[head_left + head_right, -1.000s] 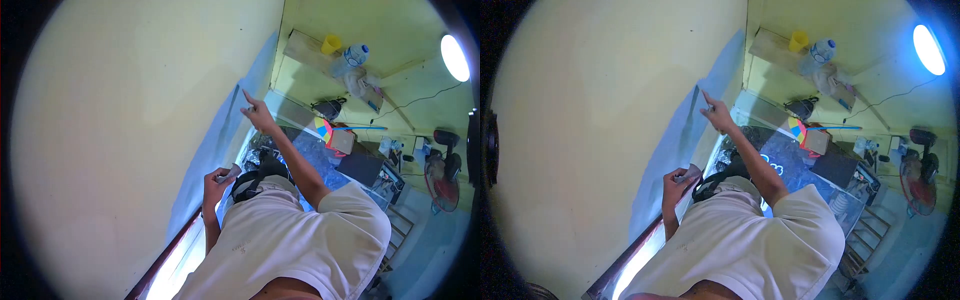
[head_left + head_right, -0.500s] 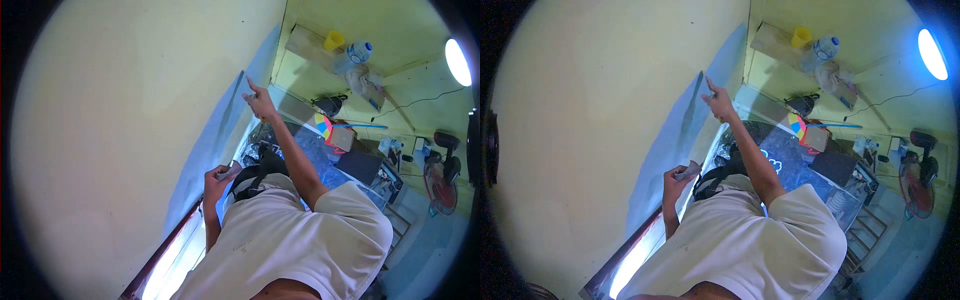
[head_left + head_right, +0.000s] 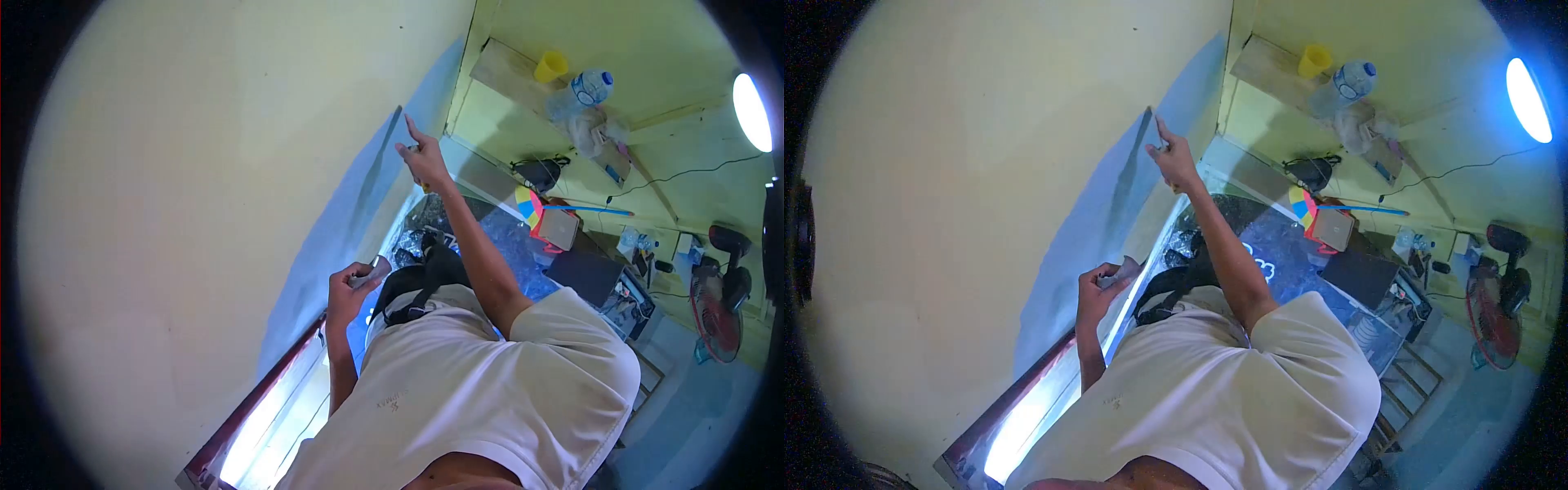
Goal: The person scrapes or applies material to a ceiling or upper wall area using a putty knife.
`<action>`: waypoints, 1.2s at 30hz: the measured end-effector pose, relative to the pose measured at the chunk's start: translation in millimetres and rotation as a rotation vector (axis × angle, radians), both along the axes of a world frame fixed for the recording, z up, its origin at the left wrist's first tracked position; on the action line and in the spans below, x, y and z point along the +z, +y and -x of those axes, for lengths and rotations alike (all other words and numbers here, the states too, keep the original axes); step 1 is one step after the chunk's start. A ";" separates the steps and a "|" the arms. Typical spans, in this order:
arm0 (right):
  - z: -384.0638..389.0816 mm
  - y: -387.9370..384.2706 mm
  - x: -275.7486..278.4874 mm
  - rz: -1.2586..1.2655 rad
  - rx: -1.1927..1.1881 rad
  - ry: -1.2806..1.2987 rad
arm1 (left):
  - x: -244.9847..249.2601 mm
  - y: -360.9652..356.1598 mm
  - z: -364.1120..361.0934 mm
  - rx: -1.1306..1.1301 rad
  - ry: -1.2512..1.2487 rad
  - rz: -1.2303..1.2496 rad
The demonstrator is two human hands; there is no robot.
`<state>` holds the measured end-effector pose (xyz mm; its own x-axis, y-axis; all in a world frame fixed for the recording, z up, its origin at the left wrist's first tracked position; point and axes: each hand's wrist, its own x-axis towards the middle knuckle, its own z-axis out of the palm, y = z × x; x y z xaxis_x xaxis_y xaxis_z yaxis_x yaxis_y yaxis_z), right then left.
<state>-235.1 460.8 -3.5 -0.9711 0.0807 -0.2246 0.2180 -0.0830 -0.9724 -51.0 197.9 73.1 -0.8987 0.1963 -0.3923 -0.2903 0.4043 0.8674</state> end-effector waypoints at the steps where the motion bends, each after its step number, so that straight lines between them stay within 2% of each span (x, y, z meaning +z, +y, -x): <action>1: -4.0 -3.4 -1.6 0.012 0.021 0.024 | -2.9 2.6 -0.7 0.004 -0.018 0.002; 3: -16.7 -12.6 5.1 0.097 0.059 0.032 | 0.4 7.6 -4.0 -0.006 -0.036 0.017; 6: 5.8 0.6 5.6 0.032 -0.001 -0.001 | -0.8 11.8 -3.8 -0.017 0.047 0.000; 7: 3.6 0.5 2.4 0.014 -0.020 0.022 | 6.0 14.1 -3.8 0.000 -0.072 0.040; 10: -14.3 -11.2 6.2 -0.015 0.050 0.096 | -5.3 12.5 -6.2 -0.019 0.031 -0.032; 15: -1.1 1.7 15.4 0.105 0.003 -0.006 | 0.8 10.4 -4.5 0.028 0.026 -0.037; 19: -23.0 -8.5 22.5 0.033 0.121 0.024 | -1.4 14.2 -5.2 0.034 -0.018 0.017; 22: 3.2 3.7 15.6 0.054 0.000 -0.021 | 0.9 18.8 -3.8 0.038 0.009 -0.023; 26: -12.8 -3.6 -3.9 0.031 0.086 0.094 | 4.7 26.9 1.3 0.024 -0.013 0.012; 27: -22.4 -6.7 19.5 0.060 0.125 0.053 | 2.4 24.5 0.5 0.004 0.012 0.025; 31: 0.7 5.6 18.6 0.044 0.017 0.002 | 2.6 24.1 3.7 0.021 0.012 0.010; 34: -13.4 -7.6 17.1 -0.011 0.046 0.117 | 1.3 25.7 4.4 0.017 0.020 0.010; 36: -13.8 -7.9 34.5 0.052 0.062 0.043 | 3.7 23.9 7.6 -0.007 0.032 0.030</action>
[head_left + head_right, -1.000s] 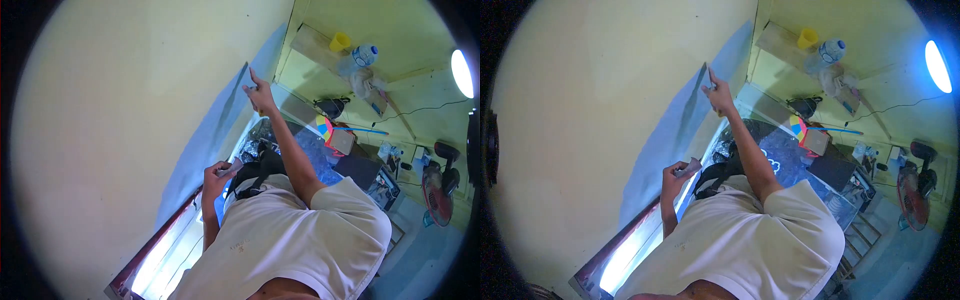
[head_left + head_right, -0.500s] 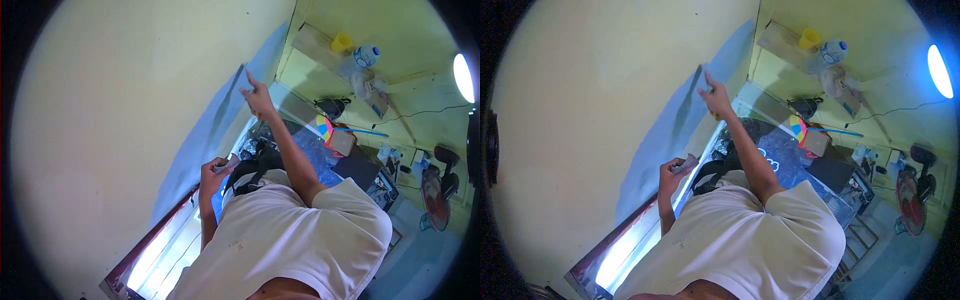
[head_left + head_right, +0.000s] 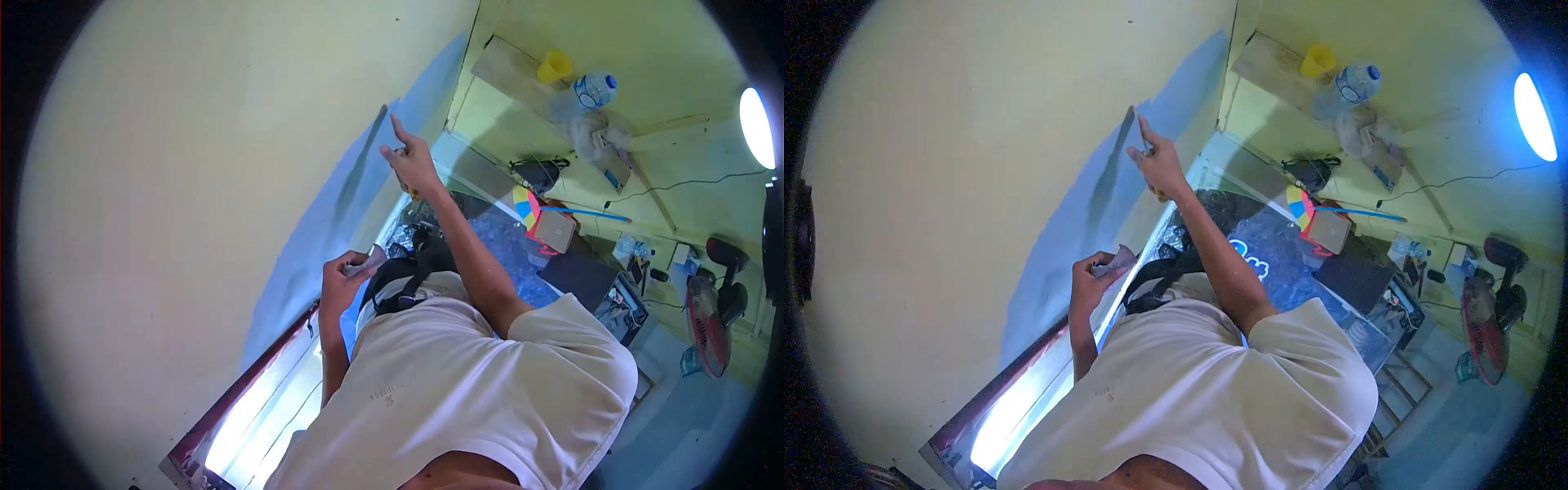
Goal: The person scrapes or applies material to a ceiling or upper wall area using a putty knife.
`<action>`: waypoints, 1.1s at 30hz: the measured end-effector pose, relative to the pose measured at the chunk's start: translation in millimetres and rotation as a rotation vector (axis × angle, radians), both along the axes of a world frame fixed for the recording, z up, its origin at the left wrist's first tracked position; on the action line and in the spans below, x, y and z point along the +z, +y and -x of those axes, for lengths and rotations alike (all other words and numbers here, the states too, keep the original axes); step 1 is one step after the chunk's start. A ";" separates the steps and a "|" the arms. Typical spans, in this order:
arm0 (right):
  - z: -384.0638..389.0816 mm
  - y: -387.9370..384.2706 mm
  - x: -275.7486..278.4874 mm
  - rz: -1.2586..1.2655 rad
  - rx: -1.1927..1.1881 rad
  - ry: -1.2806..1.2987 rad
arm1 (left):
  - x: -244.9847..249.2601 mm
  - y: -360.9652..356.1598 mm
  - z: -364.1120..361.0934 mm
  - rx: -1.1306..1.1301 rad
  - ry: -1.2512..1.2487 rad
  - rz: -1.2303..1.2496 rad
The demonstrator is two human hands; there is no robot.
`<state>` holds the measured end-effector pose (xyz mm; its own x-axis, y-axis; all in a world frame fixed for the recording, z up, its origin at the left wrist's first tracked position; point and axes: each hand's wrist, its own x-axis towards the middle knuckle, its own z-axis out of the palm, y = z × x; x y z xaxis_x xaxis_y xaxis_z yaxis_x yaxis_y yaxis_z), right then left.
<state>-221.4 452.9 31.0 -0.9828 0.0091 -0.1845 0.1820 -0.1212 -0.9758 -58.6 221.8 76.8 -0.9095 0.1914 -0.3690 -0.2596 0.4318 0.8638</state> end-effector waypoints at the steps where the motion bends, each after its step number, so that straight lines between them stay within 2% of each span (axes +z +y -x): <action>1: 6.4 4.9 0.3 0.023 -0.002 -0.035 | -5.4 -2.8 0.4 -0.011 0.009 -0.027; 2: 6.7 7.6 -0.5 0.046 -0.006 -0.079 | -7.8 -3.9 -2.6 0.000 -0.001 -0.025; 7: -7.4 -1.6 1.8 0.076 0.023 0.019 | -1.8 2.8 0.6 -0.029 -0.022 -0.011; 11: 8.4 6.3 -0.9 0.047 -0.063 -0.040 | -2.6 0.2 3.4 -0.015 -0.018 -0.025; 15: -7.6 -6.6 6.0 0.057 0.004 -0.034 | -5.8 -4.4 4.6 -0.029 -0.032 -0.023; 19: 35.6 7.6 -3.9 0.115 -0.186 -0.010 | -4.4 -5.7 7.1 -0.016 -0.040 -0.031; 22: 3.7 0.0 4.3 0.045 -0.045 -0.033 | -3.1 -5.4 10.4 -0.017 0.027 -0.007; 23: -2.5 -3.0 0.8 0.093 -0.004 -0.026 | -3.9 -6.7 10.8 -0.022 0.007 -0.004; 27: 29.8 8.2 -6.8 0.119 -0.152 -0.054 | 2.7 -0.9 21.0 0.001 -0.083 -0.080; 30: 9.4 1.1 -3.1 0.032 -0.064 -0.024 | 4.2 -2.7 25.0 -0.035 -0.042 0.016; 33: 18.6 3.7 0.4 0.044 -0.095 -0.062 | 2.6 -3.9 31.9 -0.019 -0.022 -0.012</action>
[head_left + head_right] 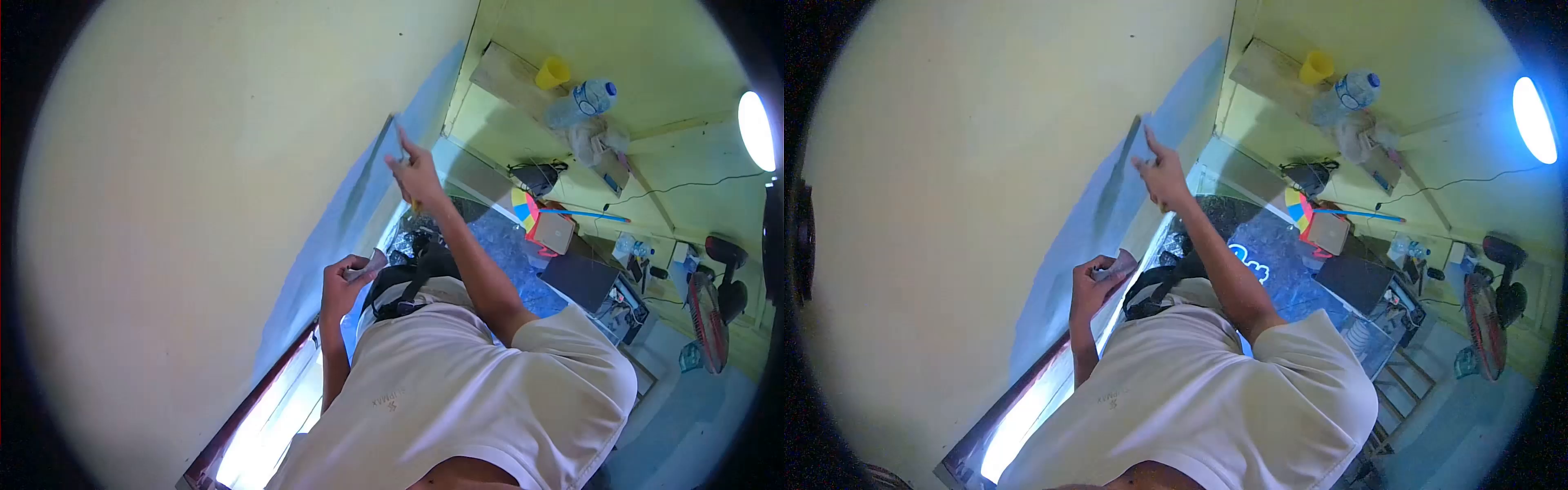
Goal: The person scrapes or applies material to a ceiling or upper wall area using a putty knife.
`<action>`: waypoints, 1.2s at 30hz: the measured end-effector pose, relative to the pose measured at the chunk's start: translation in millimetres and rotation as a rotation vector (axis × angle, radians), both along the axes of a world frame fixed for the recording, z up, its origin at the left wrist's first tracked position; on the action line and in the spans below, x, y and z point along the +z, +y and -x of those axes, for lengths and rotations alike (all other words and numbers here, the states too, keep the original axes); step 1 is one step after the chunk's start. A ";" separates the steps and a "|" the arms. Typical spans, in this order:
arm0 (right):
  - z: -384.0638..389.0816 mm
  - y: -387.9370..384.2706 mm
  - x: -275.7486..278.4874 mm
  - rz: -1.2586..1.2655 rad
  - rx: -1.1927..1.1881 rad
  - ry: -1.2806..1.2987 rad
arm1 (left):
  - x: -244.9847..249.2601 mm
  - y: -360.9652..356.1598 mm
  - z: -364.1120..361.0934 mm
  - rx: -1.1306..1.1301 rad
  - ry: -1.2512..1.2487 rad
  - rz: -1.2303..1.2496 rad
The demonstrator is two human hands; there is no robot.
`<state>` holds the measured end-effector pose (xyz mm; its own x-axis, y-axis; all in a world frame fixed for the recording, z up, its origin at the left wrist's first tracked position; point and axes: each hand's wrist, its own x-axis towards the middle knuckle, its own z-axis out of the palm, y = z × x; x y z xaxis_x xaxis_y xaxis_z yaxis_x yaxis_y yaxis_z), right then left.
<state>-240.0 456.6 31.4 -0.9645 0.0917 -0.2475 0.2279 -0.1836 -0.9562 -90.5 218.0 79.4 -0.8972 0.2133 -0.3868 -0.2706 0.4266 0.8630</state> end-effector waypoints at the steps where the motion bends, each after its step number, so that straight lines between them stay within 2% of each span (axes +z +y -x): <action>1: -2.2 -1.1 -2.7 0.008 -0.004 -0.024 | -1.1 -0.9 -2.2 0.007 -0.001 0.002; 2: 11.8 3.8 -19.3 0.058 -0.061 0.010 | -1.6 -0.6 -1.8 -0.006 0.022 0.002; 5: -0.7 -4.0 -7.9 -0.031 -0.052 -0.014 | -2.2 0.2 1.4 -0.029 -0.018 0.009; 6: -16.8 -9.0 -1.2 -0.015 0.047 -0.004 | 0.6 1.6 5.2 -0.029 -0.004 0.018; 13: 4.2 1.6 4.8 0.162 -0.046 -0.033 | 3.1 2.8 7.9 -0.026 0.024 -0.006; 16: -15.5 -12.1 9.6 0.133 0.034 -0.052 | 0.3 -2.1 7.2 -0.011 0.010 0.004; 20: 15.5 10.0 -14.6 0.254 -0.007 -0.022 | 4.5 2.9 7.3 -0.006 0.002 -0.017; 23: -16.1 -17.5 1.7 0.151 -0.017 -0.065 | -5.1 -1.6 6.1 -0.043 0.032 0.013; 24: -26.3 -21.6 8.4 0.237 0.039 -0.051 | -2.7 -0.2 6.9 -0.027 -0.008 0.000; 27: 0.8 -6.6 -12.7 0.124 -0.045 -0.070 | -4.0 1.6 4.1 -0.004 0.010 -0.013; 29: -3.6 2.8 -14.7 0.085 0.016 -0.034 | -5.9 3.0 3.5 -0.023 -0.020 -0.093; 32: -29.1 -12.8 -18.2 0.036 0.097 0.013 | -15.1 -0.7 -1.0 -0.051 0.043 -0.043; 35: 1.8 -3.1 -62.0 -0.159 -0.016 0.127 | -14.5 -2.0 -5.3 -0.032 0.017 -0.049; 36: 6.1 6.4 -34.0 -0.032 -0.024 0.087 | -10.1 -0.8 -5.5 -0.029 0.025 -0.045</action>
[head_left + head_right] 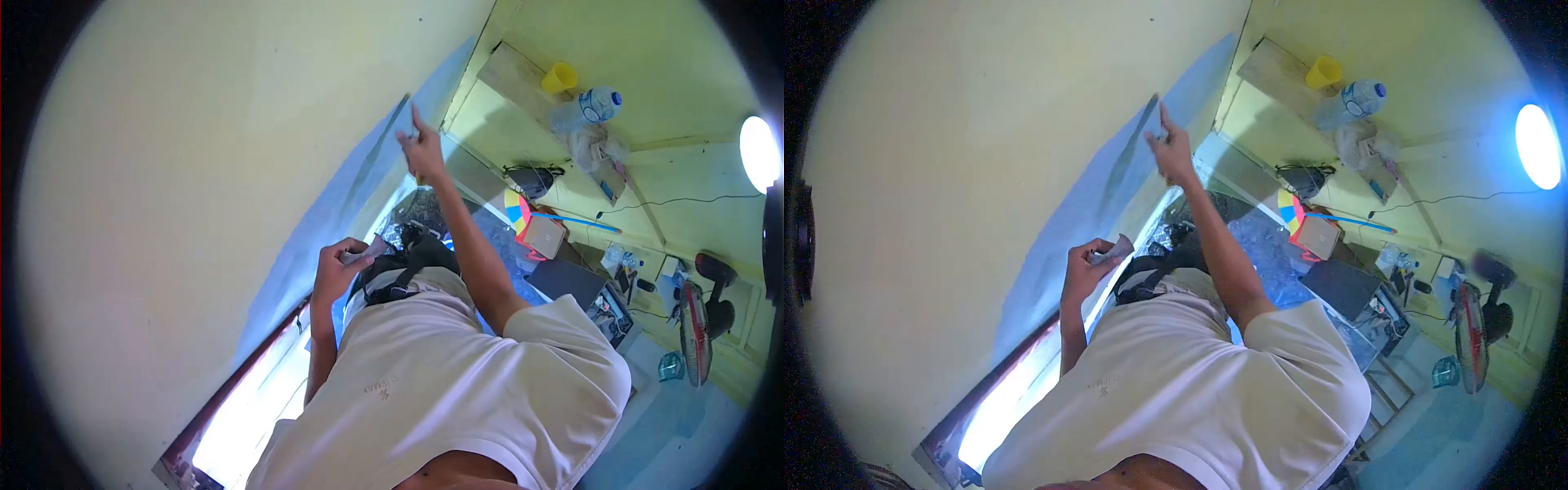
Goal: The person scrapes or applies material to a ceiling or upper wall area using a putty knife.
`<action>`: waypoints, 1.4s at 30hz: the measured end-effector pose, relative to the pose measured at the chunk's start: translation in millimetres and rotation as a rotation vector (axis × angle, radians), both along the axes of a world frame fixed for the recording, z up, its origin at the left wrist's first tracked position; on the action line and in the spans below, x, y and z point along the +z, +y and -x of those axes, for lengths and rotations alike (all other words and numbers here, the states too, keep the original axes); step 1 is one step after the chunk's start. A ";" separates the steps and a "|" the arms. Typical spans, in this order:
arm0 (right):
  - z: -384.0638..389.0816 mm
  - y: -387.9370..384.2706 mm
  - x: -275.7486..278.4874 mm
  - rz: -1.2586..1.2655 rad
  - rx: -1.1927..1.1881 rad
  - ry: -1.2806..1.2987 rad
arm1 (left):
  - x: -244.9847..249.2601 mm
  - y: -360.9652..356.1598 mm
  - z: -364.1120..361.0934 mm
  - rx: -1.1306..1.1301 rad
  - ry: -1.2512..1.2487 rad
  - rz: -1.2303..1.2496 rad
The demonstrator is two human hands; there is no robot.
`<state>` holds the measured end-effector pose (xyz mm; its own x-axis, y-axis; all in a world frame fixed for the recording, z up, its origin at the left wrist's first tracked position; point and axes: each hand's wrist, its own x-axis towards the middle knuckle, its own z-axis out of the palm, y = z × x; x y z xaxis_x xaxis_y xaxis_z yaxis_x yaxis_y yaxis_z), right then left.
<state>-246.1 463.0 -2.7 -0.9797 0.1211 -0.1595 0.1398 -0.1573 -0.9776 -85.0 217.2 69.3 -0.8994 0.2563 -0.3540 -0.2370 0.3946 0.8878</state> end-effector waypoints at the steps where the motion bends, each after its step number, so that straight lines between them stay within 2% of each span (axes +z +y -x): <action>1: -3.5 -0.4 -2.6 -0.031 0.007 -0.014 | 2.2 0.7 -0.4 0.001 0.008 0.004; 3: -3.7 -0.9 -5.2 -0.095 0.011 -0.023 | -0.3 -1.0 -4.1 0.010 0.001 -0.011; 5: -26.5 -8.4 9.4 -0.052 0.131 -0.030 | -2.3 -5.0 -8.3 0.005 0.032 0.029; 9: -6.7 6.1 -2.2 0.012 0.085 -0.078 | 11.2 0.0 -11.4 0.049 -0.036 0.082; 10: -6.7 7.9 -1.3 0.035 0.078 -0.093 | -1.5 -2.9 -14.8 0.060 -0.014 -0.020; 13: -33.1 -8.3 10.0 -0.015 0.168 -0.083 | -0.7 -1.5 -16.8 0.040 -0.017 0.026; 18: -3.6 3.8 -12.0 -0.027 0.055 -0.020 | 1.7 0.1 -19.7 0.037 -0.009 0.005; 22: -16.2 2.6 0.3 -0.100 0.138 -0.052 | -2.5 -2.2 -24.1 0.061 -0.038 -0.020; 26: 0.0 10.7 -26.1 -0.094 0.062 -0.020 | -4.2 -6.7 -33.2 0.075 -0.031 0.005; 29: -17.2 -3.3 -24.1 -0.150 0.107 -0.021 | -8.5 -4.2 -36.3 0.068 -0.009 -0.019; 32: 1.4 -1.3 -15.1 -0.061 0.028 -0.062 | 1.2 -5.4 -34.8 0.079 -0.064 -0.031; 34: 16.7 9.4 -13.7 -0.012 -0.053 -0.101 | -2.2 -6.7 -34.7 0.089 0.000 -0.005; 35: 10.6 10.1 -14.7 -0.050 -0.034 -0.096 | -2.5 -7.1 -36.2 0.092 0.033 0.008; 36: 5.6 9.3 -11.6 -0.084 -0.017 -0.083 | 1.4 -7.2 -35.6 0.109 -0.048 0.025; 39: -13.1 -2.0 -10.6 -0.162 0.101 -0.013 | -5.4 -11.8 -33.7 0.090 0.040 0.021; 42: -1.1 9.8 -15.8 -0.060 0.064 -0.064 | 0.6 -9.9 -30.4 0.115 0.009 0.000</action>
<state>-245.0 472.8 -18.5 -0.9738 0.0697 -0.2165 0.2103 -0.0871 -0.9738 -54.6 207.3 69.9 -0.9262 0.1512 -0.3455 -0.2726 0.3648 0.8903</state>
